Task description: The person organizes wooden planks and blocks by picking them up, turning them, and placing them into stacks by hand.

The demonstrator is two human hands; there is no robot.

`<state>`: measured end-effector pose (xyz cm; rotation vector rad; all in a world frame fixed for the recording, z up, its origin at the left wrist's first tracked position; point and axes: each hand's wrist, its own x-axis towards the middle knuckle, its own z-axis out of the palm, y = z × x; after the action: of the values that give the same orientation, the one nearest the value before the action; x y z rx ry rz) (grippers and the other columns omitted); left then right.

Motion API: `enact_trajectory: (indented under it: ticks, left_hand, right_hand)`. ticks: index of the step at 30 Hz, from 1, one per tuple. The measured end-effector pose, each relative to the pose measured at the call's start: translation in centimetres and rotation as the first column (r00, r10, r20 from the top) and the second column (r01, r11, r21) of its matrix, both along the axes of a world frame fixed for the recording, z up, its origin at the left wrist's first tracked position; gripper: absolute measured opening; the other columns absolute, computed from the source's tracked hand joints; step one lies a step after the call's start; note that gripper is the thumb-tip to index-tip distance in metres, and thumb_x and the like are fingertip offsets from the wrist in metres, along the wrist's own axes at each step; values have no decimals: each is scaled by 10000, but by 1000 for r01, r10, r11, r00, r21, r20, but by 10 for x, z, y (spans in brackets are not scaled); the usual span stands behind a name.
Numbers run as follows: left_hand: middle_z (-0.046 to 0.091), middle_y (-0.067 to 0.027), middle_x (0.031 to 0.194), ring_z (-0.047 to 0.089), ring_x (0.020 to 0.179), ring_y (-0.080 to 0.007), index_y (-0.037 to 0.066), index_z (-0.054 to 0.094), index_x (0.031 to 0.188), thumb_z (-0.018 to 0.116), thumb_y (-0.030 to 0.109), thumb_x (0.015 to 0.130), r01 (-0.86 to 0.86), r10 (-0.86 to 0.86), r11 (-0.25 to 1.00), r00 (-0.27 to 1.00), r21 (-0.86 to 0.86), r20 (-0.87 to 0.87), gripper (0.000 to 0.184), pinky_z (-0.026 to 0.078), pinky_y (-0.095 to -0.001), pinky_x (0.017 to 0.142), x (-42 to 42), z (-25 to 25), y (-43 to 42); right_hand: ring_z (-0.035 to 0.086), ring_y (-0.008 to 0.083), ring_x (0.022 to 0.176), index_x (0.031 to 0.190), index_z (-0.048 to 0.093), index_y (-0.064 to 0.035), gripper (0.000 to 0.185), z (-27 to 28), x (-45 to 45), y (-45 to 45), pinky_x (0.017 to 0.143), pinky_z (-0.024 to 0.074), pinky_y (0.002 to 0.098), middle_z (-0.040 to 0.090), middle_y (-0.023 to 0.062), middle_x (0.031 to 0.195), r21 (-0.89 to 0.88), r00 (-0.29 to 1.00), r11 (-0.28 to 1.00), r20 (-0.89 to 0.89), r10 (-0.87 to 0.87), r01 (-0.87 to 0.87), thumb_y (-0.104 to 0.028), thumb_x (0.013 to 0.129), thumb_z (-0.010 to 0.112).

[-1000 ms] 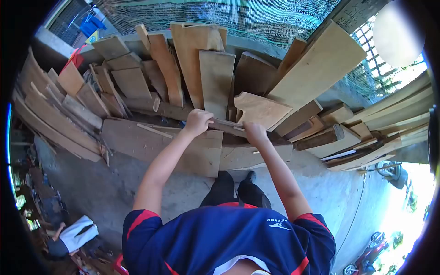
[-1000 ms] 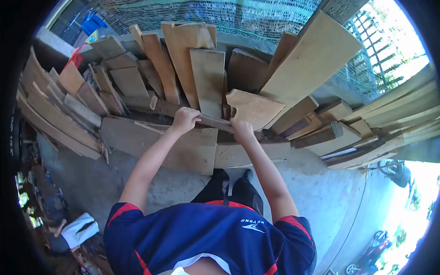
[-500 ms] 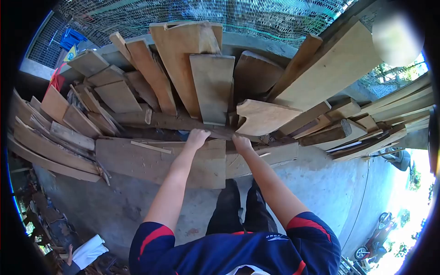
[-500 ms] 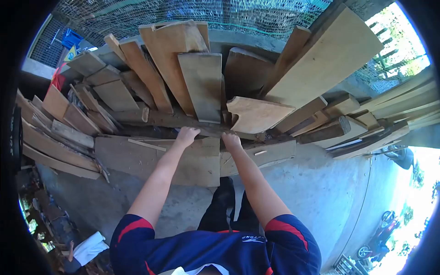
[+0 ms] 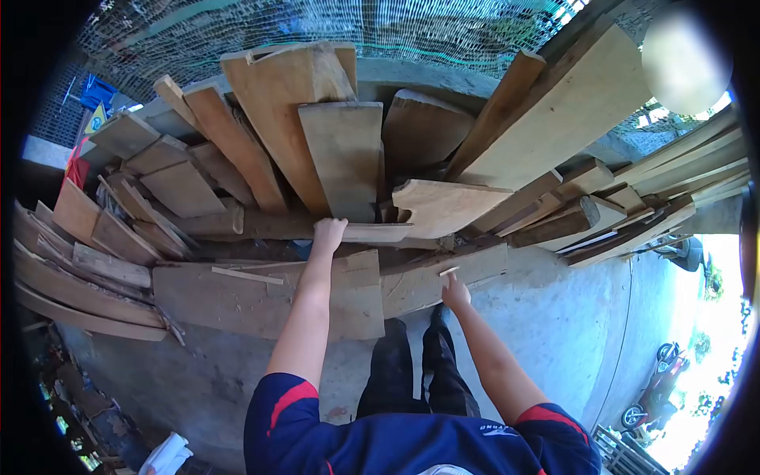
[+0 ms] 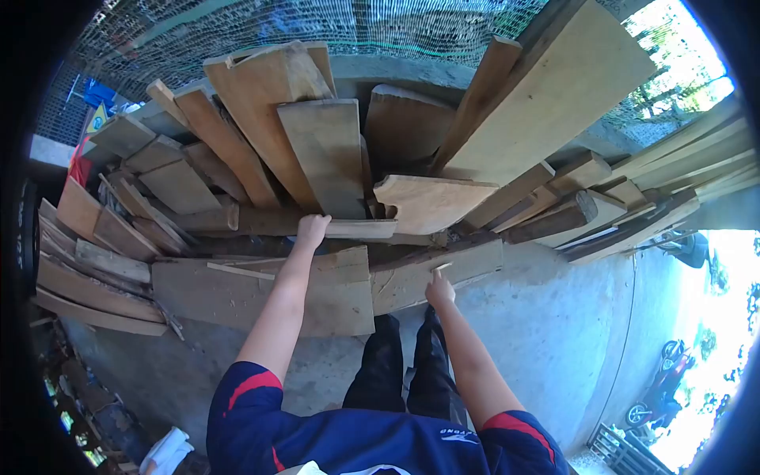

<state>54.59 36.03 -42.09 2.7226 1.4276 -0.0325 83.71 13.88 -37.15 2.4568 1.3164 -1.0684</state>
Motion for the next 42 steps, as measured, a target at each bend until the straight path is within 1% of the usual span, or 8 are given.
enact_trajectory:
  ticks: [4, 15, 20, 26, 30, 33, 36, 42]
  left_hand:
    - [590, -92, 660, 604, 676, -238, 122, 565, 753, 448, 131, 755, 16, -26, 997, 991, -71, -133, 117, 474, -369, 540, 28, 12, 34]
    - [592, -76, 753, 601, 721, -232, 106, 571, 729, 442, 112, 764, -81, 78, 996, 991, -25, -107, 133, 495, -354, 577, 38, 13, 68]
    - [382, -175, 1225, 395, 1121, -274, 31, 558, 865, 413, 73, 760, -39, 46, 999, 969, -34, 241, 184, 406, -388, 846, 41, 22, 45]
    - [477, -167, 1085, 458, 995, -331, 30, 525, 800, 466, 101, 759, -152, 243, 963, 847, -222, 473, 100, 432, -397, 768, 15, 11, -86]
    - [536, -159, 787, 509, 751, -354, 70, 510, 770, 489, 85, 696, -362, 465, 774, 882, -520, 78, 78, 420, -430, 638, -37, 3, -224]
    - [562, -215, 889, 535, 865, -361, 19, 590, 815, 521, 136, 673, -500, 503, 566, 839, -656, -206, 196, 422, -432, 748, -68, 18, -316]
    - [571, -197, 930, 543, 897, -337, 34, 612, 870, 541, 142, 657, -601, 375, 355, 793, -716, -480, 249, 424, -403, 772, -88, 10, -380]
    - [577, -195, 917, 549, 889, -337, 40, 619, 855, 496, 172, 691, -549, 374, 363, 826, -753, -423, 243, 430, -395, 767, -51, 42, -404]
  right_hand:
    - [543, 378, 837, 1115, 393, -53, 446, -48, 29, -83, 726, 446, 432, 568, 230, 876, 57, 985, 985, -70, -157, 161, -226, 723, 516]
    - [560, 305, 864, 972, 556, -96, 333, -20, 61, -179, 773, 438, 365, 601, 144, 895, -132, 973, 968, -59, -223, 214, -318, 724, 538]
    - [559, 311, 859, 955, 563, -92, 328, -32, 49, -156, 773, 437, 371, 599, 149, 895, -163, 978, 969, -58, -199, 187, -323, 727, 515]
    - [551, 344, 844, 952, 549, -78, 310, -25, -14, -79, 738, 441, 402, 584, 185, 874, 50, 971, 997, -232, -51, 64, -299, 744, 486]
    - [544, 344, 858, 947, 557, -84, 291, -7, -63, -43, 756, 433, 409, 577, 184, 899, 135, 927, 989, -360, 105, -60, -271, 759, 437]
    - [555, 342, 810, 915, 560, -69, 277, -10, -87, -42, 716, 440, 404, 586, 176, 853, 356, 890, 931, -395, 226, -79, -274, 765, 447]
    - [551, 345, 822, 917, 560, -60, 287, 2, -82, -55, 722, 438, 403, 586, 178, 856, 323, 863, 939, -437, 255, -114, -277, 763, 457]
    - [557, 331, 833, 932, 573, -81, 295, -21, 11, -146, 753, 440, 383, 593, 170, 865, 216, 929, 975, -349, 128, -53, -293, 742, 495]
